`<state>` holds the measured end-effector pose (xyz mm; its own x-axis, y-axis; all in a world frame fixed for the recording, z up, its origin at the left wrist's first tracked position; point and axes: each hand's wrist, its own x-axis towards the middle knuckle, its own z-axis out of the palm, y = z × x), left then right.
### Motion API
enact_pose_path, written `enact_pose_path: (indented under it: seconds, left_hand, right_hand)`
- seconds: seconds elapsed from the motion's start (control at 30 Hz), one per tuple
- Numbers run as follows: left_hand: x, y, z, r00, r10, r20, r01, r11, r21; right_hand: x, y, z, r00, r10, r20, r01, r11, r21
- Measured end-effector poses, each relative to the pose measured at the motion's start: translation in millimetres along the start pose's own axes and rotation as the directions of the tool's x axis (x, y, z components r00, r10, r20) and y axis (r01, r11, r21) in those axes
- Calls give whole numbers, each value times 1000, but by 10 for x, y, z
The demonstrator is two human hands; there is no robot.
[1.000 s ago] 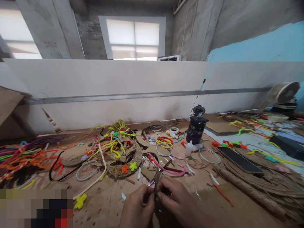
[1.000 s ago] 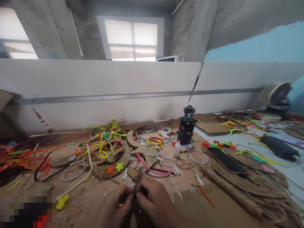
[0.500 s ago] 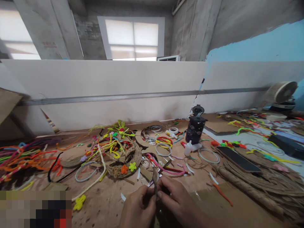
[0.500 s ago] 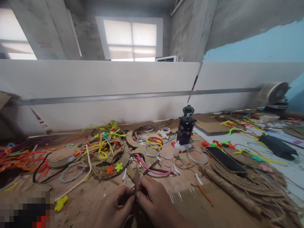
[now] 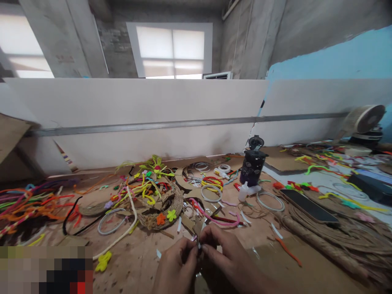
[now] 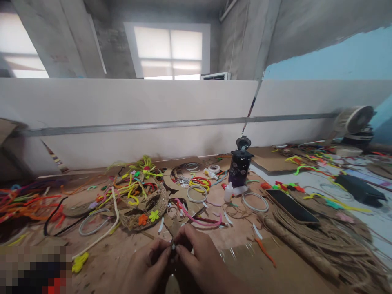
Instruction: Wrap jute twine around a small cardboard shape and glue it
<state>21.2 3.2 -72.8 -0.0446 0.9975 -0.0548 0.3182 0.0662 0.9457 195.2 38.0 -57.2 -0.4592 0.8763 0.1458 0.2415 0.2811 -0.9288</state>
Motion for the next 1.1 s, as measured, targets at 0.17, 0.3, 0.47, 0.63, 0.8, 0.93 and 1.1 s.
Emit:
enact_pose_path:
  seconds: [0.17,0.3,0.47,0.63,0.8,0.93,1.1]
  left_hand:
    - [15,-40,-8,1000,18,25,-17,1000,-10]
    - [10,-31,-12,998,36,54,-35,999,-33]
    - [0,31,-14,999,0,45,1,1000,-29]
    - [-10,81,-23,999,-21,31,22,998,-51]
    - [-6,52,-12,999,-28,19,30,995,-99]
    - [23,9,-11,998,-43,37,45,997,-55]
    - [21,8,-19,1000,-14,26,14,1000,14]
  right_hand:
    - [24,61,16,999,16,-27,-17,1000,-15]
    - [23,70,8,1000,18,-22,-18,1000,-7]
    - [9,53,3,999,13,-35,-14,1000,-27]
    - [20,32,6,999,19,-30,-20,1000,-9]
    - [23,26,9,1000,12,-25,-12,1000,7]
    - [12,31,10,1000,16,-22,-16,1000,-4]
    - [9,19,14,999,30,-12,-30,1000,6]
